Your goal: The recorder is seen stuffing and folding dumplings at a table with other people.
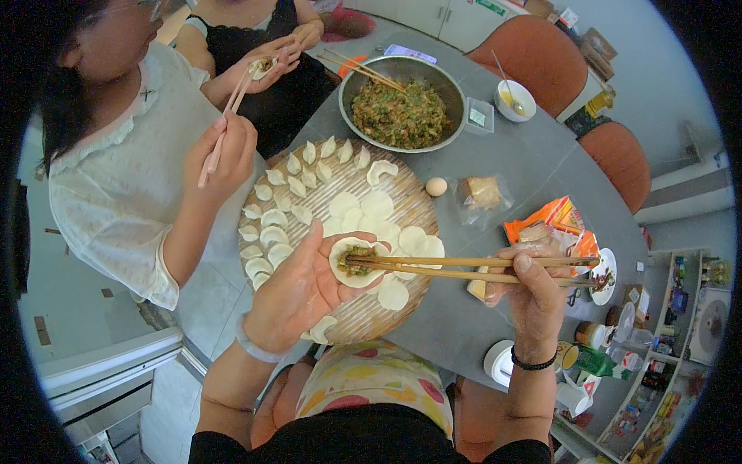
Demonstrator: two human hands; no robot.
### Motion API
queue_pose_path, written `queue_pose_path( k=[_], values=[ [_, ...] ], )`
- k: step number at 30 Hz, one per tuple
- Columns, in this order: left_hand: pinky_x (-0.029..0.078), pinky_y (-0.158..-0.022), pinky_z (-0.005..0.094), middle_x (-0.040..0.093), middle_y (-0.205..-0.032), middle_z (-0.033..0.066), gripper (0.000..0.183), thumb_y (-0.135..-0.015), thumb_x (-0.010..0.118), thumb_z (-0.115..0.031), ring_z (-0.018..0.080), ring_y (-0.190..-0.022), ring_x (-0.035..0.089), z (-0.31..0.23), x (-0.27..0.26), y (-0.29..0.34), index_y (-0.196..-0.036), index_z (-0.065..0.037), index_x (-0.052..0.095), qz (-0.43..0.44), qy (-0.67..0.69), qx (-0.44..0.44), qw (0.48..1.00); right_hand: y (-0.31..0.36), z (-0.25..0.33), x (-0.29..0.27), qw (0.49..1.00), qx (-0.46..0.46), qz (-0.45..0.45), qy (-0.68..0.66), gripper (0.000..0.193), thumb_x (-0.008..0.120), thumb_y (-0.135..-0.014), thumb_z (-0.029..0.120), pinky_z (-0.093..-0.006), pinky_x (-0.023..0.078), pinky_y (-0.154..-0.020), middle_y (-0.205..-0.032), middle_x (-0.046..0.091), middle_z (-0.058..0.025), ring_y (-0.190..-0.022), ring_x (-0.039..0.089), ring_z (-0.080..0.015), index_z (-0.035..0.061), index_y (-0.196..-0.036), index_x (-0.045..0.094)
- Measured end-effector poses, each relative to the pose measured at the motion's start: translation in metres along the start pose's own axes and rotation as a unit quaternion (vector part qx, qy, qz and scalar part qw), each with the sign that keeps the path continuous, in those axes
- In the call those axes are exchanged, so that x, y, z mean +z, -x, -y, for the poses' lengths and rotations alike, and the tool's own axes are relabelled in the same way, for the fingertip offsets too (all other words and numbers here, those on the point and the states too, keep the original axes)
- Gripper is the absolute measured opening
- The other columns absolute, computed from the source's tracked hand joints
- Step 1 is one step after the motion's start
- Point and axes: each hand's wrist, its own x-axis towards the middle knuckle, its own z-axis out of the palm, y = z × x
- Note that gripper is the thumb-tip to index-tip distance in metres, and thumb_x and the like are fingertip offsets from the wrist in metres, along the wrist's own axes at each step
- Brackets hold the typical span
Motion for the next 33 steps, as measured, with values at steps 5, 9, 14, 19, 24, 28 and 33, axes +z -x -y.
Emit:
queue_pose_path(
  k=[5,9,14,19,24,28,33],
  values=[
    [0.041,-0.1,0.0424,0.047,-0.124,0.0223,0.06,-0.099,0.02,-0.041,0.0288,-0.116,0.049,0.005,0.004,0.001,-0.124,0.011,0.037,-0.022,0.002,0.016,1.0,0.001,0.008,0.002,1.0,-0.008,0.0,-0.002,0.027,0.054,-0.082,0.014,-0.0286,0.046,-0.041,-0.063,0.059,-0.0203,-0.045,0.056,-0.0221,-0.0115,-0.09,0.058],
    [0.04,-0.1,0.0425,0.047,-0.124,0.0205,0.06,-0.099,0.022,-0.042,0.027,-0.117,0.048,0.005,0.003,0.004,-0.125,0.01,0.037,0.004,0.001,0.007,1.0,-0.002,0.005,0.01,0.999,-0.03,-0.001,0.043,0.026,0.054,-0.081,0.014,-0.0287,0.045,-0.038,-0.063,0.059,-0.0206,-0.043,0.055,-0.0224,-0.0105,-0.089,0.058],
    [0.04,-0.101,0.042,0.046,-0.125,0.0211,0.058,-0.099,0.021,-0.041,0.0277,-0.117,0.048,0.003,0.002,0.006,-0.125,0.008,0.037,-0.023,-0.003,0.019,1.0,-0.003,0.008,-0.008,0.998,-0.042,0.041,-0.034,0.023,0.052,-0.083,0.012,-0.0272,0.043,-0.036,-0.065,0.059,-0.0201,-0.043,0.054,-0.0213,-0.0106,-0.088,0.057],
    [0.039,-0.101,0.042,0.044,-0.127,0.0213,0.056,-0.099,0.019,-0.039,0.0296,-0.118,0.047,0.002,0.002,0.007,-0.127,0.007,0.034,0.011,0.007,0.001,1.0,-0.006,-0.004,-0.002,0.998,-0.027,0.001,-0.065,0.023,0.052,-0.084,0.011,-0.0263,0.042,-0.035,-0.067,0.056,-0.0189,-0.04,0.05,-0.019,-0.0106,-0.087,0.056],
    [0.038,-0.103,0.0435,0.041,-0.13,0.0233,0.056,-0.1,0.017,-0.038,0.0324,-0.121,0.044,0.002,0.01,0.007,-0.127,0.008,0.034,0.003,0.012,0.005,1.0,-0.01,-0.006,-0.003,0.996,-0.021,0.006,-0.083,0.022,0.051,-0.084,0.011,-0.0271,0.042,-0.035,-0.067,0.057,-0.0189,-0.041,0.052,-0.0194,-0.0101,-0.087,0.056],
    [0.037,-0.103,0.043,0.041,-0.13,0.0237,0.056,-0.099,0.017,-0.038,0.0326,-0.121,0.044,0.002,0.011,0.004,-0.126,0.008,0.034,0.001,0.031,-0.004,1.0,-0.009,-0.004,-0.013,0.999,-0.032,0.03,-0.027,0.023,0.051,-0.085,0.013,-0.0282,0.044,-0.039,-0.067,0.058,-0.0188,-0.042,0.053,-0.0204,-0.0096,-0.089,0.056],
    [0.038,-0.103,0.0422,0.042,-0.13,0.0238,0.055,-0.1,0.018,-0.038,0.0328,-0.12,0.046,0.004,0.011,-0.002,-0.128,0.008,0.032,0.012,0.013,-0.003,1.0,-0.009,-0.004,-0.016,0.999,-0.029,0.014,-0.021,0.023,0.051,-0.085,0.014,-0.0288,0.046,-0.042,-0.067,0.058,-0.0187,-0.043,0.053,-0.0213,-0.0088,-0.09,0.055]
  ],
)
